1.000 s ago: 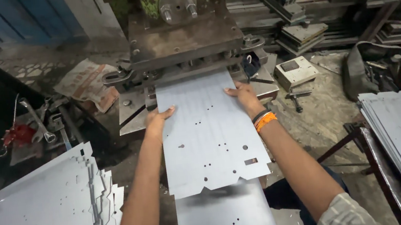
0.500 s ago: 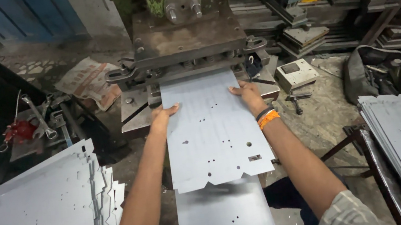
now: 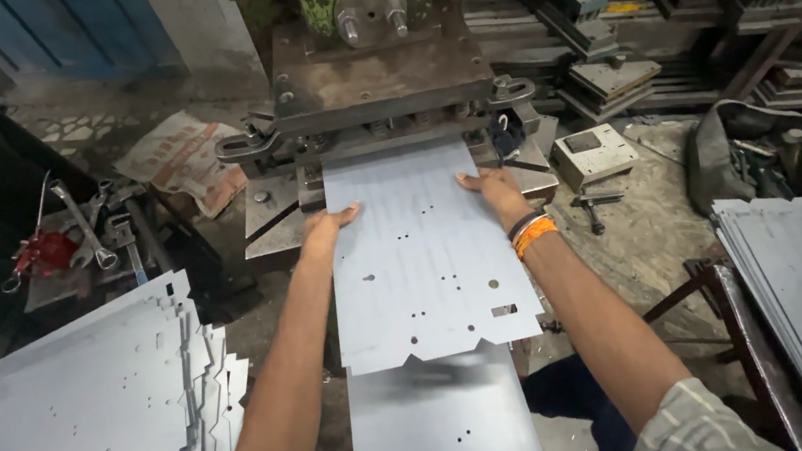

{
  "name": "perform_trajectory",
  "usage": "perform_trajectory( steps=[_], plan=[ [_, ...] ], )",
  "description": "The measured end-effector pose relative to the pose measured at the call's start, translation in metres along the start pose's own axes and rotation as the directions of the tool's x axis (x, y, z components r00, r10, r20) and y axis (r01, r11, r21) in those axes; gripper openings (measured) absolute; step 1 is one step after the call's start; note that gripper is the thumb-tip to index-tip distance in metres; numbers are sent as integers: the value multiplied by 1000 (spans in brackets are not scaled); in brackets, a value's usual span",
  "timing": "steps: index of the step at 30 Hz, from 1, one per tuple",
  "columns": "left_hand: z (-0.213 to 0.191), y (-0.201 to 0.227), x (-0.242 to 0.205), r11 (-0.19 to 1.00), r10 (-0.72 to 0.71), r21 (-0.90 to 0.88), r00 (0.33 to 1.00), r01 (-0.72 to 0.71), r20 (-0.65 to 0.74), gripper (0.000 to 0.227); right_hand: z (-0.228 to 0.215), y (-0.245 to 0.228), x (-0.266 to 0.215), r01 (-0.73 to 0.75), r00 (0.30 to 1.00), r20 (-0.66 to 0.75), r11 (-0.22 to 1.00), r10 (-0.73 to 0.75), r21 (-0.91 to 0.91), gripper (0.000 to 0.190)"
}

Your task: Manually feeding metal sheets into a stamping press and stacking the processed parts.

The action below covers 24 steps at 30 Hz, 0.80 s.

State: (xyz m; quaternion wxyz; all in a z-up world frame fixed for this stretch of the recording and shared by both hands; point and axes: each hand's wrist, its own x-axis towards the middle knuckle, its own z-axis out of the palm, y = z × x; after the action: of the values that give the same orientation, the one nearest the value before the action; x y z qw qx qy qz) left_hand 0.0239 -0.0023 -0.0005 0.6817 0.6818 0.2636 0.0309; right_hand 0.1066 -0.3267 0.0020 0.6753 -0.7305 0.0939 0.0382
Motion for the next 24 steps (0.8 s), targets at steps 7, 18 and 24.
perform_trajectory(
  steps=[7,18,24],
  plan=[
    [-3,15,-17,999,-29,16,1000,29,-9,72,-1,9,12,-26,1000,4,999,25,24,27],
    [2,15,-22,997,-76,-30,996,74,-40,67,6,-5,-9,-9,998,55,1000,9,14,36],
    [1,13,-23,998,-58,-19,998,58,7,69,-8,41,51,39,997,74,999,-37,-33,39]
  ],
)
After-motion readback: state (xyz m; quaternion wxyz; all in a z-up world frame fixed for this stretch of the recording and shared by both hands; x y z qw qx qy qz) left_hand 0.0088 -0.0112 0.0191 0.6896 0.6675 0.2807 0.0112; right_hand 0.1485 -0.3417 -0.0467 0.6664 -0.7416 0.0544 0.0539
